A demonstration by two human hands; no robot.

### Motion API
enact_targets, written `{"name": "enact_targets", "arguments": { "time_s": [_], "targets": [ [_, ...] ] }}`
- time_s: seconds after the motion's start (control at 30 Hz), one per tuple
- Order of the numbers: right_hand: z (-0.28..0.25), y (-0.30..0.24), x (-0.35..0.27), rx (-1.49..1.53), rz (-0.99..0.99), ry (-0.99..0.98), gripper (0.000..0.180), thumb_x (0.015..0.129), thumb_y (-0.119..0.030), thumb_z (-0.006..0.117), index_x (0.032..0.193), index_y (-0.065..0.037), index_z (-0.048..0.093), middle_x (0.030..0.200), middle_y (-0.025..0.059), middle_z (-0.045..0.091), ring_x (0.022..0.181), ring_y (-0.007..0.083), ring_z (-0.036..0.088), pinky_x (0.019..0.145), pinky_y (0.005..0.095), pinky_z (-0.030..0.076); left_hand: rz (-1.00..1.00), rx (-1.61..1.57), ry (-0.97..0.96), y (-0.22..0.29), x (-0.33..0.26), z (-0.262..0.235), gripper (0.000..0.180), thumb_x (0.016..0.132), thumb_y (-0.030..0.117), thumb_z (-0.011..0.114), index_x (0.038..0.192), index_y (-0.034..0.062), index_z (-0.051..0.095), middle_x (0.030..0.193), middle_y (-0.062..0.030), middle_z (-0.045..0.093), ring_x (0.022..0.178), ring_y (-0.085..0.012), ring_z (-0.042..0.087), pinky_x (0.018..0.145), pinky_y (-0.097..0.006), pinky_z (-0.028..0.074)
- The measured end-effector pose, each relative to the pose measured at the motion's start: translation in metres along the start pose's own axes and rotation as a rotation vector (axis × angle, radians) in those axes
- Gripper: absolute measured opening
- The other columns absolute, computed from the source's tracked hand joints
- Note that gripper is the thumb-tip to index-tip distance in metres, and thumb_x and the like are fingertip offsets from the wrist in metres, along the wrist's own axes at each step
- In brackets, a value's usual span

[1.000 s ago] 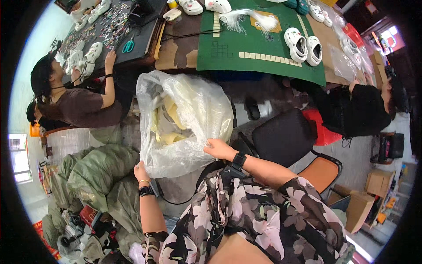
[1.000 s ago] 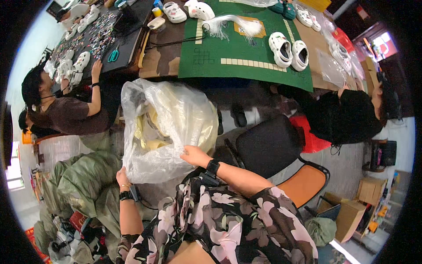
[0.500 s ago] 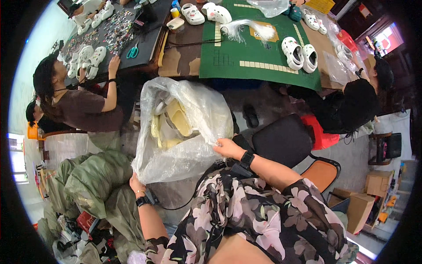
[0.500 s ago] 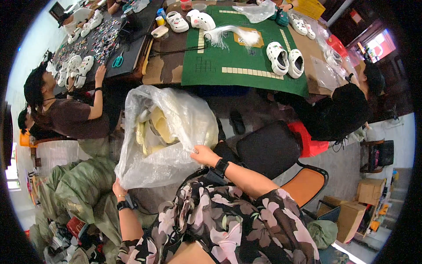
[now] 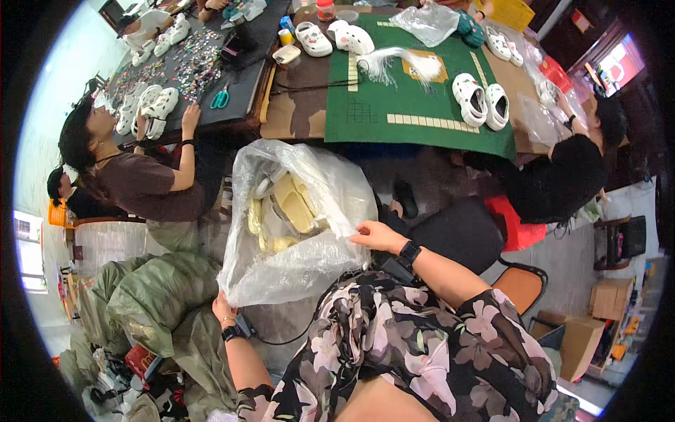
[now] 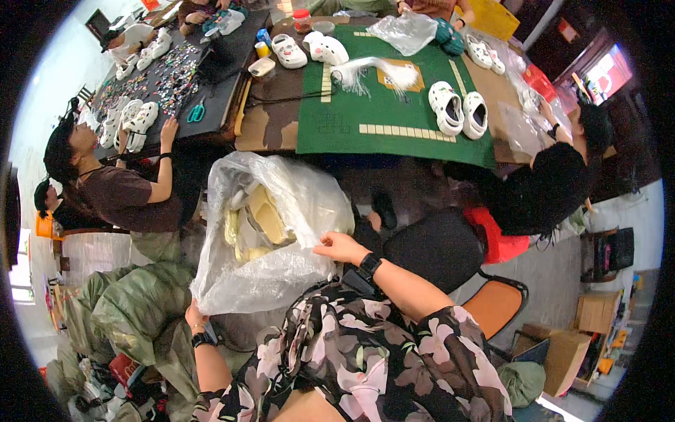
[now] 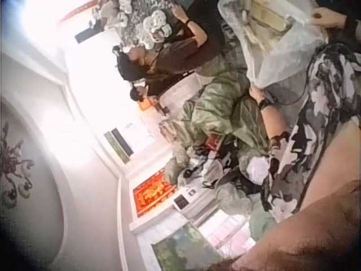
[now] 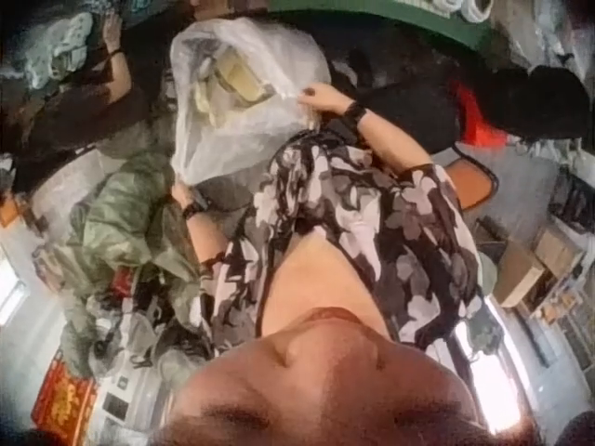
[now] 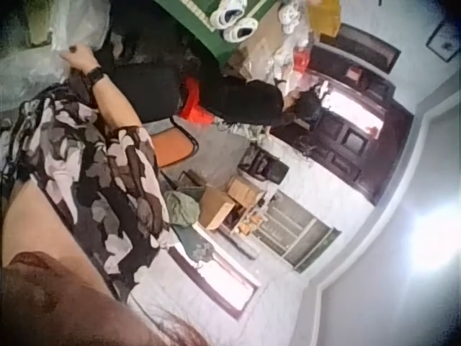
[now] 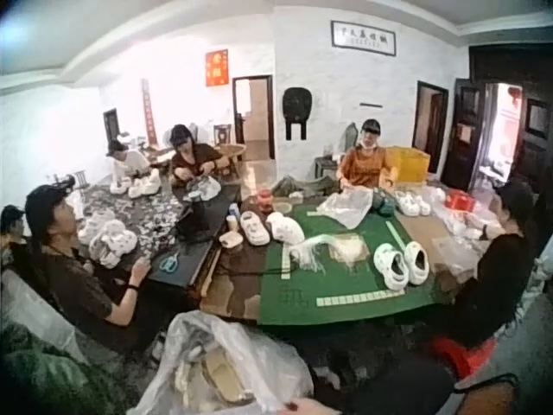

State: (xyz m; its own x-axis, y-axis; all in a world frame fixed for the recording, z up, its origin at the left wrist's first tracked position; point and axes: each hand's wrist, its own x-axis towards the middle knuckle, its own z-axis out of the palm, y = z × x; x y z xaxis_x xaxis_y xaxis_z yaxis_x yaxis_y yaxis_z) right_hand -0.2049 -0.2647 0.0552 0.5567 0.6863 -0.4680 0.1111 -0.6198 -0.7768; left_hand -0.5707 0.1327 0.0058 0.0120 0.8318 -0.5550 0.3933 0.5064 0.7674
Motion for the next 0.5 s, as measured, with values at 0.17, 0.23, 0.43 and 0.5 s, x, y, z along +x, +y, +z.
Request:
{"name": "enact_targets", "arguments": {
  "time_s": [0.17, 0.23, 0.43, 0.5],
  "targets": [
    [-0.067, 0.005, 0.016, 0.231, 0.071, 0.124, 0.046, 0.085, -0.042, 0.067, 0.104, 0.0, 0.063, 0.094, 0.0102, 0.066, 0.081, 0.0168, 0.062, 0.074, 0.0305, 0.05, 0.006, -0.104, 0.022, -0.023, 0.009, -0.006, 0.034, 0.086, 0.025, 0.066, 0.101, -0.0044, 0.06, 0.08, -0.0111, 0.064, 0.061, -0.0202, 0.062, 0.045, -0.032, 0.047],
    [-0.102, 0.011, 0.029, 0.253, 0.161, 0.18, 0.042, 0.085, -0.039, 0.066, 0.101, 0.0, 0.064, 0.086, 0.007, 0.065, 0.072, 0.0135, 0.06, 0.065, 0.0297, 0.05, 0.161, 0.178, 0.193, -0.025, 0.008, -0.003, 0.035, 0.083, 0.023, 0.067, 0.103, -0.0048, 0.06, 0.086, -0.0142, 0.065, 0.074, -0.0243, 0.063, 0.063, -0.038, 0.049],
    [-0.22, 0.115, 0.083, -0.059, 0.182, 0.267, 0.04, 0.084, -0.038, 0.062, 0.09, 0.001, 0.066, 0.083, 0.0158, 0.065, 0.075, 0.0281, 0.062, 0.068, 0.0397, 0.05, 0.755, 0.873, 0.584, 0.05, -0.094, 0.092, 0.056, 0.074, 0.019, 0.072, 0.123, 0.0039, 0.05, 0.125, -0.0203, 0.05, 0.119, -0.0367, 0.046, 0.095, -0.047, 0.041],
    [-0.246, 0.148, 0.111, -0.334, 0.187, 0.36, 0.041, 0.081, -0.037, 0.059, 0.087, 0.003, 0.065, 0.092, 0.025, 0.064, 0.091, 0.0445, 0.058, 0.081, 0.0497, 0.046, 0.819, 0.822, 0.535, 0.068, -0.128, 0.123, 0.054, 0.073, 0.019, 0.073, 0.12, 0.0034, 0.053, 0.122, -0.0202, 0.053, 0.117, -0.0371, 0.047, 0.095, -0.047, 0.041]
  ]
}}
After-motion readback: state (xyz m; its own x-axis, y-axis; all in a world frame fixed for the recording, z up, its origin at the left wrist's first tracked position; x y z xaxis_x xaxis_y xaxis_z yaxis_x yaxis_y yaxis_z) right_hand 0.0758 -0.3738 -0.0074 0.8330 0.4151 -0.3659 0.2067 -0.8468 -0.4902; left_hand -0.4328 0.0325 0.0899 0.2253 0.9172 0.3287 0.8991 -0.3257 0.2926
